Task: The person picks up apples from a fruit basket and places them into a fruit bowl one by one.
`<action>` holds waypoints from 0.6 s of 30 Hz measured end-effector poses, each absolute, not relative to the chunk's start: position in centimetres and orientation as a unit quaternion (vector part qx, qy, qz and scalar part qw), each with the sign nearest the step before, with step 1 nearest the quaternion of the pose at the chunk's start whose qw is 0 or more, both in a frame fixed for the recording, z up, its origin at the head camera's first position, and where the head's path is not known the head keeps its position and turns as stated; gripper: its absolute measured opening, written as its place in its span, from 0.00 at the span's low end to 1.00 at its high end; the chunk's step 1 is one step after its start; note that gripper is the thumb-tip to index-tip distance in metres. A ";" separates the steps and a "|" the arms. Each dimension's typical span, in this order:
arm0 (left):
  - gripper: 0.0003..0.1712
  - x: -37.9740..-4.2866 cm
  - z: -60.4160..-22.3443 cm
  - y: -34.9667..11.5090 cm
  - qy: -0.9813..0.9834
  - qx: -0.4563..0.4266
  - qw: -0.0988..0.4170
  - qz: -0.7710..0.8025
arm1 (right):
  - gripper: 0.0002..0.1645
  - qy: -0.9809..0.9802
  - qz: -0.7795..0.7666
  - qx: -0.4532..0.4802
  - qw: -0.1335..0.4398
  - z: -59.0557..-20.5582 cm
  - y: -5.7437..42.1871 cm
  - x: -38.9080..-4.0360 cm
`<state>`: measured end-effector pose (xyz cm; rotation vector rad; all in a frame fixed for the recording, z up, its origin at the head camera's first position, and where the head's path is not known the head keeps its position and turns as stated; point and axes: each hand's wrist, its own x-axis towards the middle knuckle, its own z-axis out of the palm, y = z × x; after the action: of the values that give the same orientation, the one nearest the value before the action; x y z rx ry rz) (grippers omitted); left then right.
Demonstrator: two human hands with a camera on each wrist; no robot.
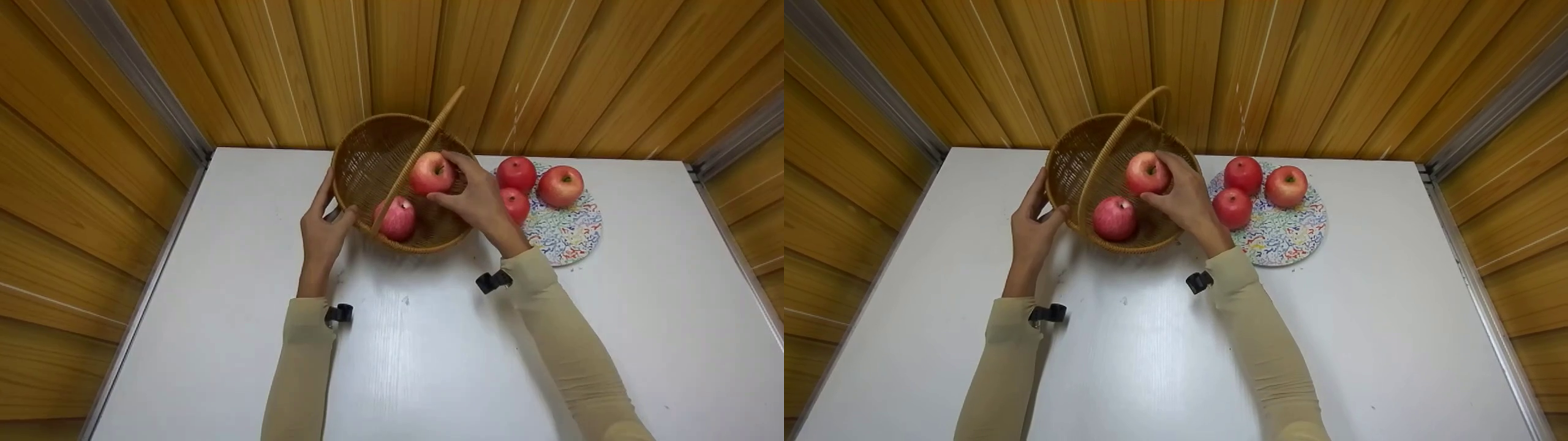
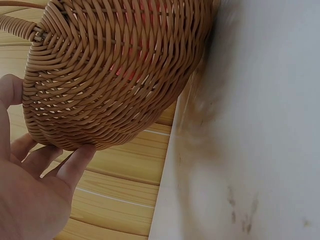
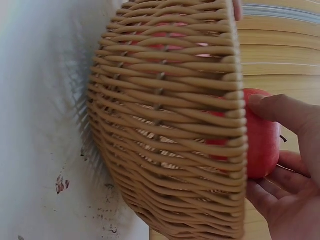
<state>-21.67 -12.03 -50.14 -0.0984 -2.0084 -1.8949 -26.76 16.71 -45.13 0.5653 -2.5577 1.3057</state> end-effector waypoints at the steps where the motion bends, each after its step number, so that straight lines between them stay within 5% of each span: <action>1: 0.44 -21.7 -50.1 -12.0 -0.715 -0.035 0.189 -0.673 | 0.48 -0.868 0.446 0.188 0.109 -45.0 16.8 -26.6; 18: 0.44 -21.5 -50.1 -12.0 -0.709 -0.038 0.184 -0.679 | 0.48 -0.848 0.485 0.153 0.150 -44.4 19.1 -23.6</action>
<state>-21.50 -11.97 -50.09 -0.1070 -2.0004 -1.9152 -23.56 19.13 -44.40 0.4388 -2.4358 1.3930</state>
